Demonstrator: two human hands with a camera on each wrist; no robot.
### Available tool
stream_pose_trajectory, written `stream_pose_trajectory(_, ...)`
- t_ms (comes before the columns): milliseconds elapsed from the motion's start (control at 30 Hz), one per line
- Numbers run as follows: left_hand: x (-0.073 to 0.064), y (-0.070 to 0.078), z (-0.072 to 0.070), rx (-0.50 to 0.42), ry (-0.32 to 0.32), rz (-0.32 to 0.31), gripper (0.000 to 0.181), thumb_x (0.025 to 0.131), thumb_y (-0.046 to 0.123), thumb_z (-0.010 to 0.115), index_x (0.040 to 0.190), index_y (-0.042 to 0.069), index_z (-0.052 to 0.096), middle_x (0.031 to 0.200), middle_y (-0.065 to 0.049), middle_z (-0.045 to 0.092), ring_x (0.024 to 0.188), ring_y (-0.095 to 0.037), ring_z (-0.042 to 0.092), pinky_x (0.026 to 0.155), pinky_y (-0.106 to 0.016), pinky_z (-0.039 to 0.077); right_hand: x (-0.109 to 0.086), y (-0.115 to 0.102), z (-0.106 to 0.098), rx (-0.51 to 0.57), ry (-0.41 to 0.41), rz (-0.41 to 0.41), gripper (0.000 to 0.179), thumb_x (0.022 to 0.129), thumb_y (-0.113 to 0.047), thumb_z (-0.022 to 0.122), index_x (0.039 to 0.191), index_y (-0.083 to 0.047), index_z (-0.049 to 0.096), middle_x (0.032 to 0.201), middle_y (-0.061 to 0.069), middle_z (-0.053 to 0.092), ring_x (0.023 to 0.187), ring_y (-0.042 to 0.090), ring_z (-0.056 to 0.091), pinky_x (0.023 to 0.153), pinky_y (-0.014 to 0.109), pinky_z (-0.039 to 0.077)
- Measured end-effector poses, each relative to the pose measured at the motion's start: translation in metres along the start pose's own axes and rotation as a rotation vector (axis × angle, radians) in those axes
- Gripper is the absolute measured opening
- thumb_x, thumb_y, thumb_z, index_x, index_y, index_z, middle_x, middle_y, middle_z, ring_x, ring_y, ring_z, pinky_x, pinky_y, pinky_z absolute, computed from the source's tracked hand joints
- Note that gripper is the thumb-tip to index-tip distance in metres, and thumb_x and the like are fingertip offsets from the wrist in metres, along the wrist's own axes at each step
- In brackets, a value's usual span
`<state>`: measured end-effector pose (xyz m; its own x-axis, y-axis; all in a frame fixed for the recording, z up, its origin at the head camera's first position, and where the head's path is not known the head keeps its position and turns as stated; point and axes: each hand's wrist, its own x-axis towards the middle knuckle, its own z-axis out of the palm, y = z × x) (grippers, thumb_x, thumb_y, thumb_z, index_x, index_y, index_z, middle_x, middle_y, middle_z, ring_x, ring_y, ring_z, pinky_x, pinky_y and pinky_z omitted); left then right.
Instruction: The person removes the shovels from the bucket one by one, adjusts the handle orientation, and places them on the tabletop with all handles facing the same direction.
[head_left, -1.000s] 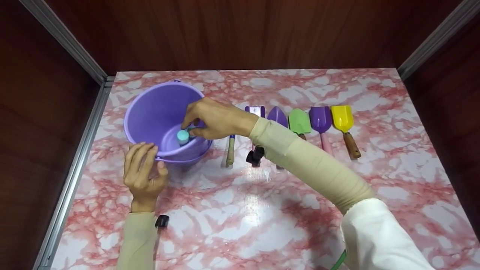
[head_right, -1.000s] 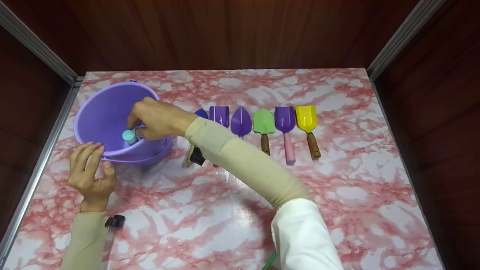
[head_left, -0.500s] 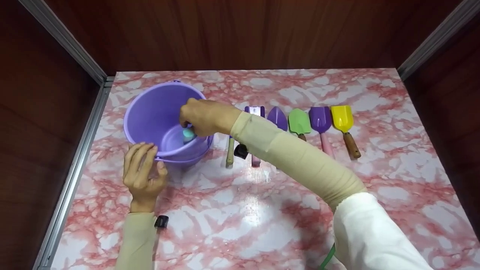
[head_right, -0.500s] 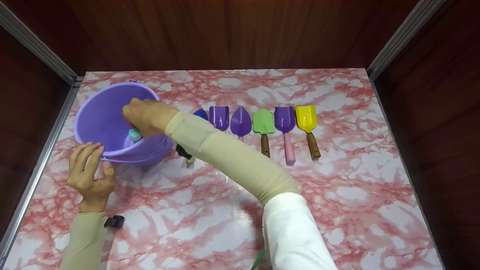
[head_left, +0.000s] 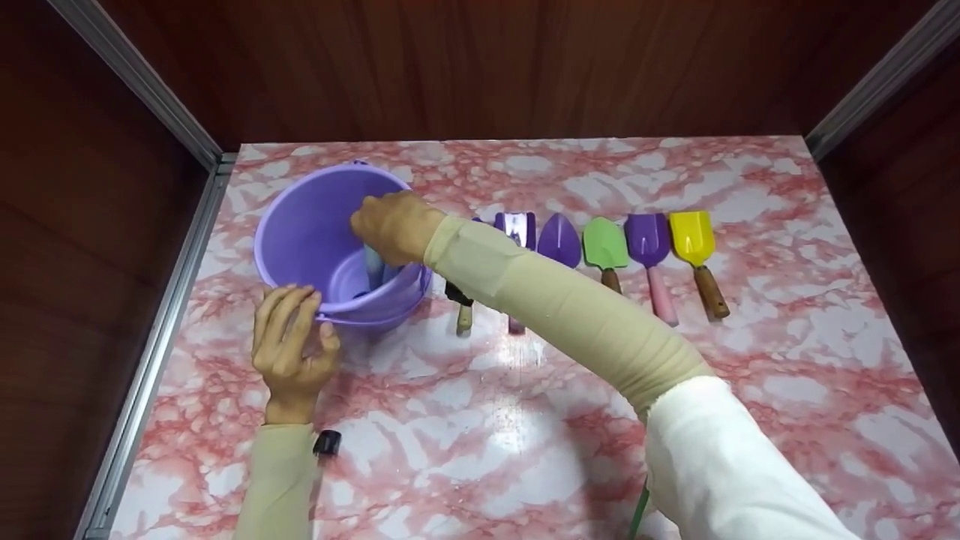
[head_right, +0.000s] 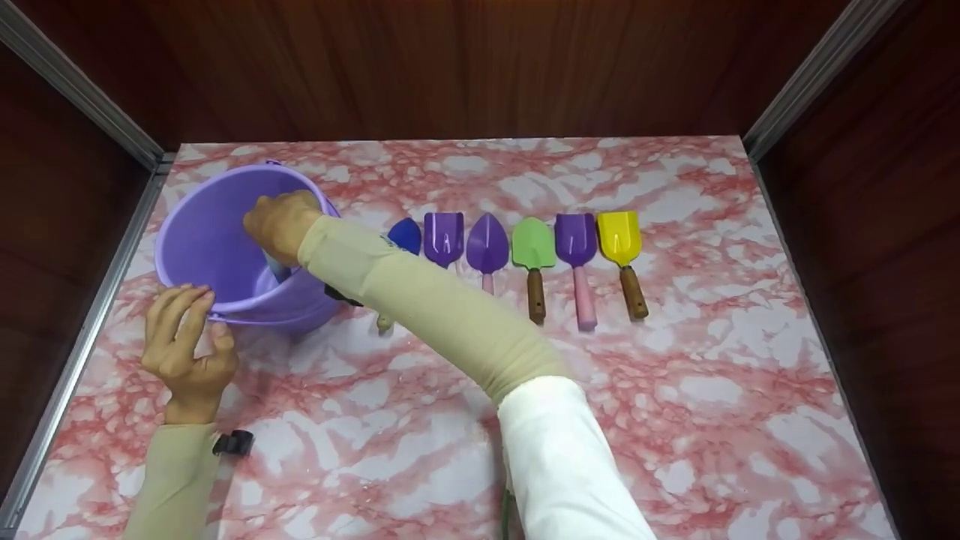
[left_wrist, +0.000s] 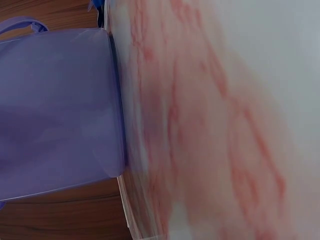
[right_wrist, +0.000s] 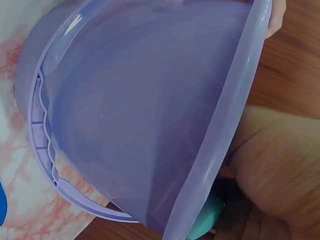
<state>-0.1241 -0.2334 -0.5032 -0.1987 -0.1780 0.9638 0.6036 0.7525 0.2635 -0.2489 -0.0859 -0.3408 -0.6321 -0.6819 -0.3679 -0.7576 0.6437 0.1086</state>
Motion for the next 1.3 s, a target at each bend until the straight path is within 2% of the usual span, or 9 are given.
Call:
stream_pose_trajectory(167,0.000,-0.003,0.000,0.008,-0.004,0.006,0.036,0.097,0.031,0.066,0.104,0.001,0.084,0.101,-0.018,0.081,0.097,-0.044,0.071,0.106,-0.057,0.058,-0.001,-0.001,-0.003,0.008,-0.041,-0.077,0.028,0.092,-0.017,0.076,0.119,-0.011,0.070,0.117,0.007,0.071,0.103,0.026,0.070,0.092,0.042,0.066)
stream_pose_trajectory(267,-0.001,-0.004,0.000,0.006,-0.007,0.006,0.035,0.097,0.031,0.067,0.105,0.002,0.084,0.103,-0.018,0.081,0.097,-0.044,0.071,0.107,-0.058,0.058,-0.003,-0.003,-0.006,0.039,-0.087,-0.115,0.025,0.093,-0.015,0.073,0.118,-0.012,0.068,0.113,0.005,0.069,0.101,0.023,0.068,0.092,0.039,0.065)
stream_pose_trajectory(367,-0.002,-0.004,-0.001,0.007,-0.012,0.010,0.034,0.097,0.030,0.067,0.106,0.002,0.084,0.103,-0.018,0.081,0.098,-0.044,0.071,0.106,-0.058,0.058,-0.003,-0.004,-0.009,0.081,-0.121,-0.144,0.024,0.095,-0.022,0.072,0.117,-0.013,0.071,0.112,0.004,0.069,0.100,0.021,0.067,0.090,0.036,0.064)
stream_pose_trajectory(533,0.000,-0.004,-0.002,0.008,-0.007,0.018,0.035,0.097,0.030,0.067,0.105,0.000,0.083,0.102,-0.019,0.081,0.097,-0.044,0.071,0.104,-0.055,0.059,-0.003,-0.007,-0.012,0.134,-0.148,-0.165,0.032,0.095,-0.029,0.072,0.124,-0.016,0.073,0.113,0.001,0.071,0.100,0.018,0.067,0.085,0.032,0.063)
stream_pose_trajectory(667,0.002,-0.001,-0.002,0.003,-0.006,0.020,0.036,0.097,0.030,0.066,0.102,-0.002,0.083,0.100,-0.020,0.080,0.096,-0.045,0.070,0.104,-0.052,0.059,-0.002,-0.011,-0.012,0.142,-0.145,-0.161,0.029,0.091,-0.023,0.073,0.119,-0.016,0.072,0.108,0.000,0.068,0.097,0.017,0.066,0.081,0.031,0.062)
stream_pose_trajectory(767,0.003,0.002,-0.001,0.000,-0.005,0.018,0.037,0.098,0.030,0.066,0.100,-0.003,0.082,0.099,-0.022,0.079,0.096,-0.045,0.069,0.105,-0.049,0.059,-0.002,-0.014,-0.011,0.125,-0.134,-0.150,0.023,0.089,-0.019,0.069,0.111,-0.015,0.068,0.104,0.000,0.064,0.094,0.017,0.063,0.080,0.032,0.062)
stream_pose_trajectory(1033,0.001,0.000,-0.001,-0.008,-0.004,0.015,0.039,0.099,0.032,0.066,0.100,-0.003,0.082,0.099,-0.022,0.079,0.097,-0.045,0.069,0.106,-0.049,0.059,-0.001,-0.029,-0.010,-0.022,-0.096,-0.103,0.018,0.093,-0.022,0.067,0.109,-0.015,0.063,0.107,0.001,0.062,0.093,0.016,0.057,0.087,0.035,0.065)
stream_pose_trajectory(1133,0.001,0.001,-0.001,-0.015,-0.003,0.011,0.038,0.099,0.032,0.066,0.099,-0.004,0.081,0.098,-0.022,0.079,0.097,-0.045,0.069,0.107,-0.048,0.059,-0.001,-0.038,-0.012,-0.077,-0.107,-0.076,0.020,0.096,-0.020,0.066,0.115,-0.015,0.066,0.120,0.003,0.066,0.098,0.016,0.058,0.094,0.038,0.065)
stream_pose_trajectory(1300,0.003,0.002,-0.001,-0.014,-0.006,0.013,0.040,0.099,0.032,0.066,0.098,-0.005,0.081,0.098,-0.023,0.078,0.097,-0.046,0.069,0.106,-0.046,0.059,0.000,-0.049,-0.014,-0.148,-0.131,-0.015,0.033,0.103,-0.019,0.061,0.135,-0.019,0.068,0.141,0.001,0.067,0.115,0.016,0.067,0.103,0.039,0.061)
